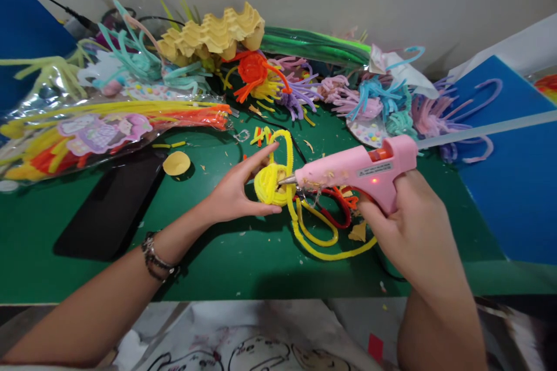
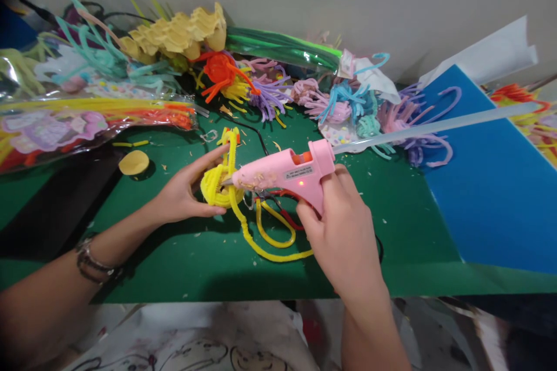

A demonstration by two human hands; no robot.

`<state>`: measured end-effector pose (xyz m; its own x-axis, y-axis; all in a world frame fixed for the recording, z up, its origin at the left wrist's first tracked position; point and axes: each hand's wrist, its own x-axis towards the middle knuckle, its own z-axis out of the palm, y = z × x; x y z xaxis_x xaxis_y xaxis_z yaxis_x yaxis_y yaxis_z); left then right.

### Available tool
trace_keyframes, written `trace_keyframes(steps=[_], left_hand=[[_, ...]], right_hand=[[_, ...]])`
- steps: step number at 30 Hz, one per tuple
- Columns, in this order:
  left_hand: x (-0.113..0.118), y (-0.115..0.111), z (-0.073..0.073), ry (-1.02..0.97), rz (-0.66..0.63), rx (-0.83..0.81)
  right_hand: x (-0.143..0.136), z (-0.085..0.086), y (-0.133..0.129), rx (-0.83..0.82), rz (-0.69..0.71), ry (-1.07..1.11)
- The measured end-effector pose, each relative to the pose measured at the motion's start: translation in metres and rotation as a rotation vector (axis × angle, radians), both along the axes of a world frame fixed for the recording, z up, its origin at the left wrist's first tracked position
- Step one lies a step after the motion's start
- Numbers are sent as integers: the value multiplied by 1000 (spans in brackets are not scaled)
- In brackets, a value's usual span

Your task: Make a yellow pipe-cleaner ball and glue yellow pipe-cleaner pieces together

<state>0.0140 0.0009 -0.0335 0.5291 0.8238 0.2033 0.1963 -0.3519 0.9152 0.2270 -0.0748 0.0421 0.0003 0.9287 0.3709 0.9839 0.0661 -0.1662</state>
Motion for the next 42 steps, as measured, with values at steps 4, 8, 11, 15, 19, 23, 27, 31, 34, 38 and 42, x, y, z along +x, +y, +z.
trace_keyframes(steps=[4, 8, 11, 15, 19, 23, 27, 31, 34, 38, 42], left_hand=[[0, 0, 1, 6, 1, 29], [0, 0, 1, 36, 1, 73], [0, 1, -1, 79, -9, 119], [-1, 3, -3, 104, -15, 197], [-1, 3, -2, 134, -6, 203], [0, 2, 1, 108, -3, 159], [-1, 3, -1, 99, 14, 140], [-1, 4, -1, 101, 9, 83], [0, 3, 0, 96, -10, 41], [1, 1, 2, 154, 1, 56], [2, 0, 3, 251, 18, 148]], right_hand=[[0, 1, 0, 2, 13, -28], [1, 0, 0, 7, 17, -55], [0, -2, 1, 16, 5, -81], [-3, -3, 0, 58, -19, -122], [-6, -2, -2, 105, -60, -179], [-6, -3, -3, 160, -101, -227], [-2, -1, -4, 184, -70, -127], [9, 4, -5, 181, -176, 183], [24, 6, 0, 111, -370, 512], [57, 0, 18, 64, -482, 841], [94, -17, 36, -185, -571, 684]])
